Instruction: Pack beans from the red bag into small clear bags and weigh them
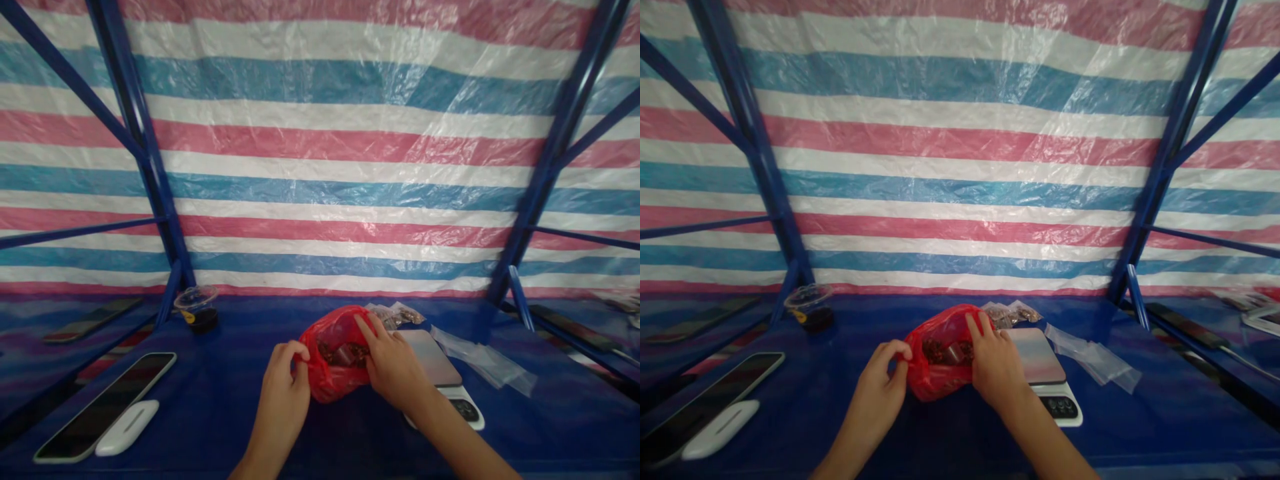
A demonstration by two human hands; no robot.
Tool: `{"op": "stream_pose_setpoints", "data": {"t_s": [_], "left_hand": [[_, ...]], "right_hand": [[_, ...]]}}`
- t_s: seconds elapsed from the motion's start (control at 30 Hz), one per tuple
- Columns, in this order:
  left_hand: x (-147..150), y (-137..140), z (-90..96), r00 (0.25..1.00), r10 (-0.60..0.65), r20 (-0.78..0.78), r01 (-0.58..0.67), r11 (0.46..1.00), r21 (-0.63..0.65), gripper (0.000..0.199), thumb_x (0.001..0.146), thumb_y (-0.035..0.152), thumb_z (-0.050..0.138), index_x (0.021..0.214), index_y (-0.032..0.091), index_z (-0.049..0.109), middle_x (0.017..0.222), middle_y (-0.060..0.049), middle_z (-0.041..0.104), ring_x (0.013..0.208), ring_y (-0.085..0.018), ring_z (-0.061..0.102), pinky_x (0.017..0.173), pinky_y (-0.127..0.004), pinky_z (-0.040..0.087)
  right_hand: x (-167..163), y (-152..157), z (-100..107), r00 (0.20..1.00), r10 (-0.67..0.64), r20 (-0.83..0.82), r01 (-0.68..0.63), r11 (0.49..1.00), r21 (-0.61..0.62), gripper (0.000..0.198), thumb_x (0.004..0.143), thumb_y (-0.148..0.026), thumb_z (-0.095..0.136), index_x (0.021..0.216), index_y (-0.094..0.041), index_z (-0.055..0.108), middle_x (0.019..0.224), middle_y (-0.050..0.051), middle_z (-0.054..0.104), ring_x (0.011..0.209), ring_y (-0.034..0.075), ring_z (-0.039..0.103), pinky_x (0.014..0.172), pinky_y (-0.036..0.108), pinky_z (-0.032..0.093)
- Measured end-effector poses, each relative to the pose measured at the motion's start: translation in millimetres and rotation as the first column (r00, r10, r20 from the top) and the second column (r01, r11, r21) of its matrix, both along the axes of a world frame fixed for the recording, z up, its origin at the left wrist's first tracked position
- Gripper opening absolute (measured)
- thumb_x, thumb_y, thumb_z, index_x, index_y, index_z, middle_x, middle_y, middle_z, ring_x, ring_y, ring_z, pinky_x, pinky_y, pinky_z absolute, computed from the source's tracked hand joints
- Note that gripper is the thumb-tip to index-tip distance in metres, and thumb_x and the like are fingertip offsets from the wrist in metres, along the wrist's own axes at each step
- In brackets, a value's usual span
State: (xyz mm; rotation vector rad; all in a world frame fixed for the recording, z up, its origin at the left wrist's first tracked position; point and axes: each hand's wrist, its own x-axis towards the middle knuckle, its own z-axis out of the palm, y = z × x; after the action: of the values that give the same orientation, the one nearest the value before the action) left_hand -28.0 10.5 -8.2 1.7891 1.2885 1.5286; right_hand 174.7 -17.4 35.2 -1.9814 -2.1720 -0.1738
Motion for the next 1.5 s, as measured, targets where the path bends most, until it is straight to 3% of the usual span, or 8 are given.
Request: {"op": "stream_pose_setpoints", "data": {"t_s": [0.17,0.37,0.57,0.7,0.8,0.93,1.13,1.5], "left_hand": [[-3.2,4.3,11.2,0.946,0.034,0.323,0.016,0.989,-0.149,0.012,0.081,0.036,0.057,0.082,0.024,0.056,0.067,0.005,0.054,0.058,-0.015,0.048,0.053,-0.023,0.036],[-2.4,9.3,16.6,0.854,0.057,0.517,0.04,0.984,-0.174,0.019,0.073,0.039,0.063,0.081,0.024,0.055,0.072,0.005,0.058,0.063,-0.014,0.05,0.057,-0.022,0.041],[-14.2,9.6,21.8,0.892,0.164,0.421,-0.055,0.964,-0.259,0.035,0.064,0.037,0.064,0.094,0.02,0.067,0.099,-0.008,0.072,0.092,-0.027,0.068,0.079,-0.037,0.055],[-9.9,-18.1,34.2,0.997,0.056,0.053,-0.066,0.973,0.22,0.044,0.077,0.023,0.055,0.119,0.025,0.067,0.147,-0.012,0.059,0.14,-0.031,0.053,0.119,-0.05,0.042],[1.8,-35.2,40.4,0.87,-0.183,-0.458,0.32,0.916,0.243,0.035,0.087,0.016,0.05,0.113,0.027,0.072,0.128,-0.01,0.072,0.122,-0.028,0.066,0.113,-0.048,0.047],[4.5,-30.4,34.6,0.69,-0.052,-0.722,0.194,0.974,0.116,0.02,0.09,0.016,0.053,0.079,0.024,0.069,0.085,-0.007,0.076,0.089,-0.029,0.072,0.103,-0.055,0.049],[-19.8,-9.5,18.5,0.572,0.167,-0.803,-0.004,0.98,0.201,0.014,0.072,0.012,0.06,0.073,0.024,0.066,0.088,-0.01,0.075,0.101,-0.035,0.07,0.115,-0.066,0.037],[-13.0,10.2,35.7,0.755,0.195,-0.625,0.044,0.937,0.346,0.02,0.078,0.008,0.057,0.076,0.026,0.049,0.101,-0.007,0.066,0.114,-0.028,0.063,0.131,-0.055,0.026]], "right_hand": [[-7.6,-9.4,5.8,0.999,-0.009,-0.048,0.01,1.0,0.023,0.094,0.083,-0.003,0.053,0.171,-0.019,0.024,0.176,0.018,0.022,0.121,0.035,0.071,0.108,0.048,0.052],[-19.8,-20.9,-1.4,0.994,-0.023,-0.107,0.019,0.999,-0.043,0.082,0.089,-0.013,0.057,0.167,-0.02,0.035,0.173,0.019,0.03,0.109,0.034,0.076,0.096,0.045,0.059],[-33.4,-25.7,-1.5,0.988,-0.087,-0.127,0.076,0.993,-0.092,0.067,0.097,-0.016,0.053,0.163,-0.021,0.042,0.172,0.017,0.034,0.105,0.03,0.078,0.092,0.041,0.061],[-41.2,-26.7,-2.5,0.993,-0.046,-0.109,0.036,0.995,-0.09,0.071,0.096,-0.015,0.054,0.165,-0.022,0.038,0.173,0.018,0.031,0.097,0.029,0.08,0.082,0.04,0.063],[-42.3,-26.3,-2.2,0.997,-0.018,-0.075,0.011,0.996,-0.093,0.072,0.096,-0.015,0.053,0.166,-0.021,0.037,0.172,0.02,0.032,0.091,0.03,0.081,0.076,0.042,0.064],[-37.3,-23.0,-1.9,0.996,-0.085,0.03,0.087,0.992,-0.088,0.074,0.092,-0.01,0.052,0.164,-0.021,0.039,0.172,0.022,0.033,0.088,0.03,0.081,0.071,0.039,0.063],[-31.0,-21.6,1.4,0.978,-0.165,0.125,0.176,0.981,-0.082,0.075,0.092,-0.006,0.052,0.164,-0.022,0.039,0.171,0.02,0.035,0.092,0.03,0.081,0.073,0.037,0.063],[-36.0,-34.2,12.1,0.964,-0.238,0.119,0.245,0.969,-0.042,0.079,0.094,-0.006,0.05,0.169,-0.02,0.029,0.176,0.019,0.022,0.088,0.03,0.081,0.072,0.04,0.066]]}}
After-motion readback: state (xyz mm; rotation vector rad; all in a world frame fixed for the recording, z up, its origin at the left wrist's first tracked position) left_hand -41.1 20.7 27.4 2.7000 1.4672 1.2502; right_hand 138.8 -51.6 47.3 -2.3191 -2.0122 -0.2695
